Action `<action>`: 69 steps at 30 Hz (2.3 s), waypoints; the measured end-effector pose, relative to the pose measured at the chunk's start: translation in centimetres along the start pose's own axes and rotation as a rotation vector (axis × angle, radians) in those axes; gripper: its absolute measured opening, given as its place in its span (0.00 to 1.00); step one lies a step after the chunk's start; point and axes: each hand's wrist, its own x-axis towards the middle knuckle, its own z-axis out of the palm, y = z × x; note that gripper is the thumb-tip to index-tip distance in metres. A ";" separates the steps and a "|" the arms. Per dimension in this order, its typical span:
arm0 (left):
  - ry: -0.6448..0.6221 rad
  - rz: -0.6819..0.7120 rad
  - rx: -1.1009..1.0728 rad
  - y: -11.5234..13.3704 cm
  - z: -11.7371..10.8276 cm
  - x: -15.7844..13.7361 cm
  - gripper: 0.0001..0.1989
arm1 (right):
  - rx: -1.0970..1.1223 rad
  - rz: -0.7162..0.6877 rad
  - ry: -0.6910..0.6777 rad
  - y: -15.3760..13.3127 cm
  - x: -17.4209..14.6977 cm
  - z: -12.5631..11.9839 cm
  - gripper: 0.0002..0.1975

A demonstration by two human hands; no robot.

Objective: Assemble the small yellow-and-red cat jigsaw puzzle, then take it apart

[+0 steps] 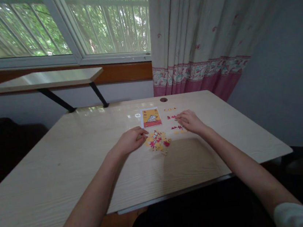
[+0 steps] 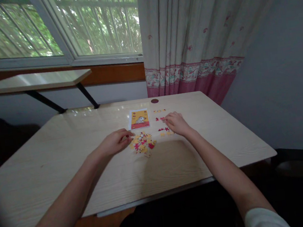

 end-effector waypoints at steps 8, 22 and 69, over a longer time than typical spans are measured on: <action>0.022 0.005 0.120 2.4 2.0 0.8 0.16 | 0.044 -0.292 -0.052 -6.3 0.3 1.4 0.10; 0.090 -0.004 -0.240 2.4 2.2 1.2 0.07 | 0.031 -0.351 -0.157 -7.7 -0.4 2.2 0.10; 0.275 -0.135 -0.205 1.6 1.8 0.9 0.08 | -0.048 -0.193 0.393 -3.8 0.1 -2.7 0.12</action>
